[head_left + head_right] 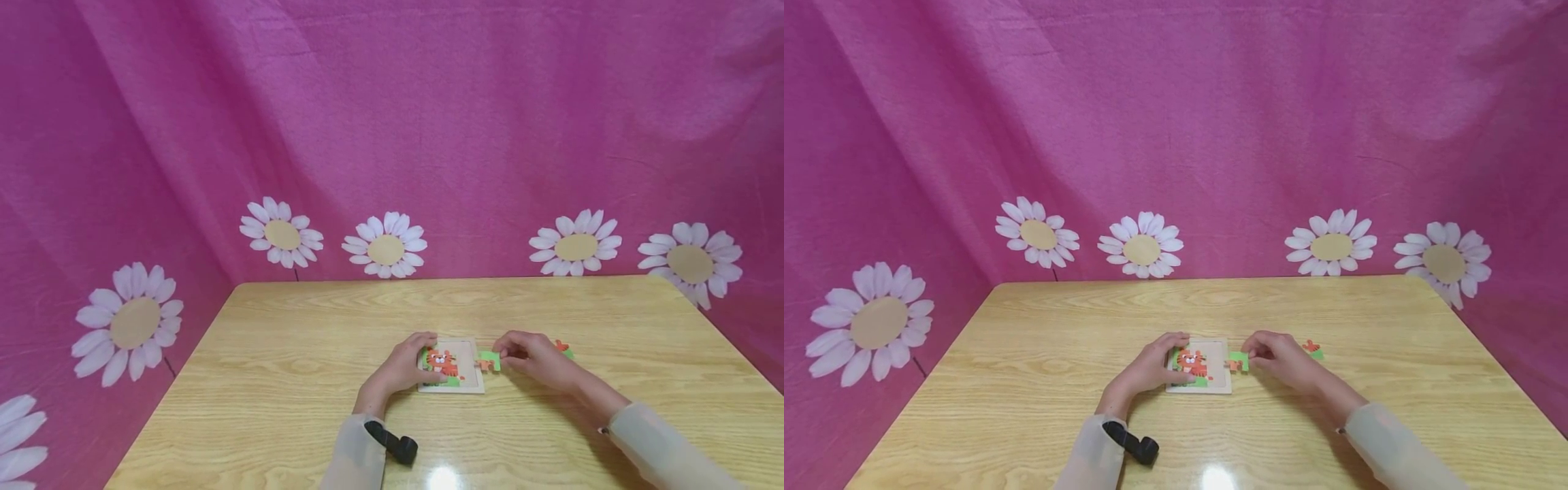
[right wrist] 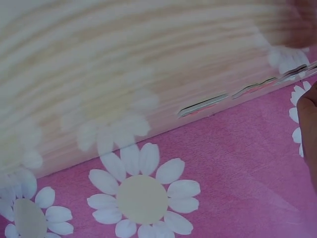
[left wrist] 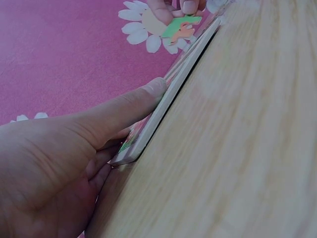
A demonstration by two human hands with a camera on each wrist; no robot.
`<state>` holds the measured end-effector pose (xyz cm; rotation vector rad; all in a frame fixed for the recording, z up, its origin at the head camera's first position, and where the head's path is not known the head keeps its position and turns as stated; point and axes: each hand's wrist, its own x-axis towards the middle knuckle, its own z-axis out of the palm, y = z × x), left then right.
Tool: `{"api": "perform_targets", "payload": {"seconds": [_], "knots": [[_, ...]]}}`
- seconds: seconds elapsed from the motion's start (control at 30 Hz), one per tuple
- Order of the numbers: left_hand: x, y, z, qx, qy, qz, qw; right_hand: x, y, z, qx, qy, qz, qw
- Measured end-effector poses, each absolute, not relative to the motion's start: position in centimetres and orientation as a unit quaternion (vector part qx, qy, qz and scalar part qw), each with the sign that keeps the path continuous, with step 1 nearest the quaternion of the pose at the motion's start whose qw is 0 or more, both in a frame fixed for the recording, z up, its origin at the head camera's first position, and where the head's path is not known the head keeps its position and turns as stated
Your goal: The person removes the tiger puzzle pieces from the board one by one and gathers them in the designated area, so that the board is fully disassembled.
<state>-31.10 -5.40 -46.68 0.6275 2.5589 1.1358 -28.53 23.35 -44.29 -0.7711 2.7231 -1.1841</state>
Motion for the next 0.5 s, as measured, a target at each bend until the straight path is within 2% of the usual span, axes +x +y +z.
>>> {"api": "perform_targets", "payload": {"seconds": [0.5], "knots": [[-31.1, -5.2, -46.7, 0.204, 0.884, 0.397, 0.142, -27.6, 25.0, -44.0, -0.25, 0.882, -0.396, 0.056]]}}
